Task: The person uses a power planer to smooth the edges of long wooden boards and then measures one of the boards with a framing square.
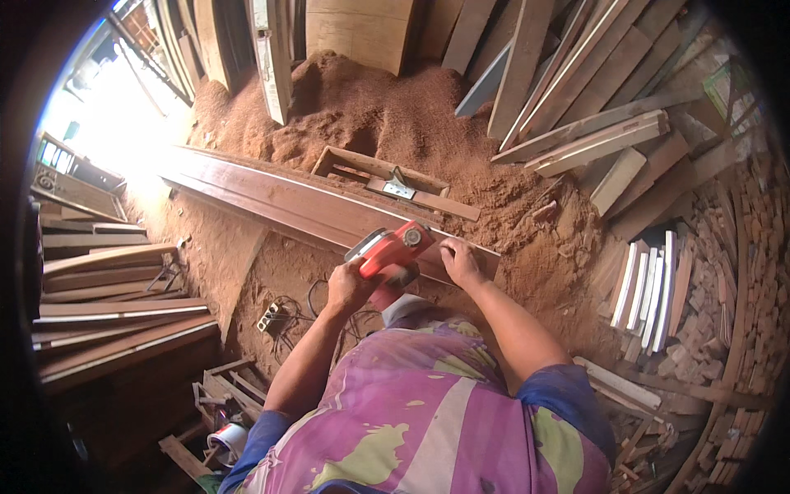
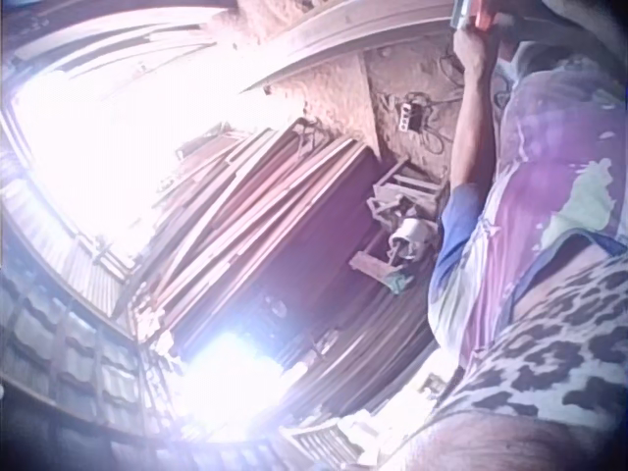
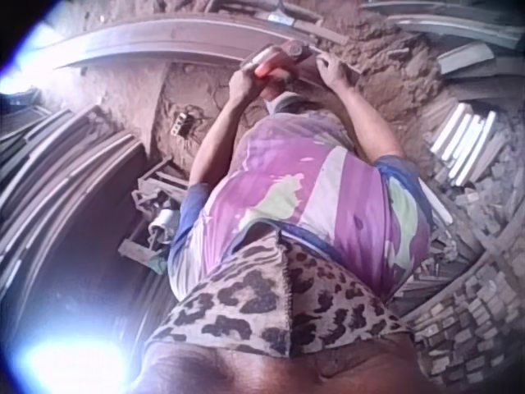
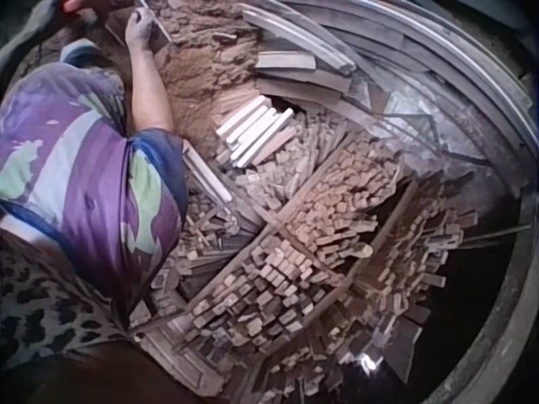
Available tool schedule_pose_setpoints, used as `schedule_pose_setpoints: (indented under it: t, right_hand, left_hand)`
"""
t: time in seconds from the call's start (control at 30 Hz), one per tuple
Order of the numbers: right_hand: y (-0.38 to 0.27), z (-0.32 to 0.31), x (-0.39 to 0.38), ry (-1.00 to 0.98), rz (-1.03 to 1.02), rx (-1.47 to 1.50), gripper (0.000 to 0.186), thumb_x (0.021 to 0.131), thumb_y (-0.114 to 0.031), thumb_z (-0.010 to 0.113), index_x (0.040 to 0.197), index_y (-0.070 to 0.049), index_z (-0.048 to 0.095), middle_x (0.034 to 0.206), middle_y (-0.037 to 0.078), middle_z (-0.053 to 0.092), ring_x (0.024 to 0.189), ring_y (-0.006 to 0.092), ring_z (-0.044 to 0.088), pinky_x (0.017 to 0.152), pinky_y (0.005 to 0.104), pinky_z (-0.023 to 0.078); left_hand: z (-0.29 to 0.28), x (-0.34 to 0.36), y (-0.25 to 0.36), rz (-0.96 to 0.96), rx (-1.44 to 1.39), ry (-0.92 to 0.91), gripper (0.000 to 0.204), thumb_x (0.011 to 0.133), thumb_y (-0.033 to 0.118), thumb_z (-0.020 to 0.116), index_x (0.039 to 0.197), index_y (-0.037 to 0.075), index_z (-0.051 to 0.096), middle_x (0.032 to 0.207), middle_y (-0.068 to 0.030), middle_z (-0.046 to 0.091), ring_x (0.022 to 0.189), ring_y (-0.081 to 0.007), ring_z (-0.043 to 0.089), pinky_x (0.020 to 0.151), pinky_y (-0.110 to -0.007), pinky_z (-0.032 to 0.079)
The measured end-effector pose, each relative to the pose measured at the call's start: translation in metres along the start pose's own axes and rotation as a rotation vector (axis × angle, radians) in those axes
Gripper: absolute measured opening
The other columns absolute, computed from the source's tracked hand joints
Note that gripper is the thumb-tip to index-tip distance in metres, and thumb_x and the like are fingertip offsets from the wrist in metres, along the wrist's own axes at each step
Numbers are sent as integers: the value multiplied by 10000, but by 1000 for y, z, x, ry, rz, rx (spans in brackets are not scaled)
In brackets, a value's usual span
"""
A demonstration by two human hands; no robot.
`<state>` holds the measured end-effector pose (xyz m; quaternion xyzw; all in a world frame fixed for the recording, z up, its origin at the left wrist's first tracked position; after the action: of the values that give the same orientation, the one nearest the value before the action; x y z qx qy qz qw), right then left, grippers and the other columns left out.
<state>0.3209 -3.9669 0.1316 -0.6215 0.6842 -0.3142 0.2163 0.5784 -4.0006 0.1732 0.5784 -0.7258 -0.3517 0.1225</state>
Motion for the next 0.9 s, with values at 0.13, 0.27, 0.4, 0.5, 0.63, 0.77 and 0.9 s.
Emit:
schedule_pose_setpoints:
  t: [0.13, 0.27, 0.4, 0.5, 0.63, 0.77, 0.9]
  right_hand:
    - [11, -6, 45, -11, -95, -85, 199, 822, -173, 588, 1004, -105, 631, 943, 142, 649, 905, 333, 620, 767, 401, 499]
    - [68, 14, 86, -155, 154, -83, 237, 838, -271, 586, 999, -111, 654, 923, 141, 661, 893, 347, 628, 780, 439, 492]
    - [160, 31, 86, -150, 564, -77, 291, 863, -342, 588, 810, -70, 676, 677, 120, 645, 650, 261, 630, 620, 381, 481]
    - [162, 65, 78, -314, 514, 214, 388, 890, -397, 576, 751, -42, 651, 603, 32, 589, 534, 112, 533, 514, 313, 419]
    - [159, 81, 66, -292, 585, 420, 426, 913, -461, 530, 782, -68, 632, 605, -10, 557, 511, 93, 508, 488, 286, 415]
    - [117, 91, 72, -478, 724, 1102, 548, 928, -595, 384, 933, -101, 621, 768, -1, 620, 663, 98, 572, 625, 279, 475]
    - [26, 92, 124, -681, 494, 1604, 804, 870, -704, 355, 1369, -74, 365, 1310, 105, 492, 1208, 222, 484, 1022, 401, 385]
  left_hand:
    - [14, 14, 20, -34, 6, 24, 403, 701, 399, 739, 1008, 146, 679, 808, -173, 675, 793, -347, 660, 703, -456, 513]
    - [36, 21, 17, -111, -25, 73, 394, 703, 395, 740, 998, 141, 682, 791, -172, 673, 776, -354, 657, 698, -451, 510]
    - [46, 22, 11, -231, -192, 60, 397, 698, 378, 759, 999, 130, 680, 776, -168, 672, 761, -348, 658, 687, -428, 506]
    - [42, 19, 22, -302, -102, 90, 396, 704, 345, 768, 1012, 114, 678, 777, -151, 680, 748, -297, 671, 674, -397, 505]
    - [44, 26, 19, -387, -232, 106, 348, 747, 295, 741, 991, 56, 670, 735, -77, 676, 678, -177, 648, 642, -333, 500]
    - [34, 15, 17, -506, -790, 124, 232, 818, 276, 669, 891, 58, 636, 696, 22, 593, 608, -73, 542, 551, -249, 435]
    - [36, 40, 69, -281, -1585, 55, 768, 791, 634, 594, 1264, 39, 484, 1103, -119, 614, 947, -225, 619, 813, -391, 516]
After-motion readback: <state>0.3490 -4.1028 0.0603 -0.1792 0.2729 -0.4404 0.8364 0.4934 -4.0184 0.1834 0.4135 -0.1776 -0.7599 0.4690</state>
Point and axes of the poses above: each hand's wrist, its own x-axis towards the middle knuckle, its own z-axis out of the palm, y = z × x, the point moved 9 cm from there along x, towards the middle knuckle
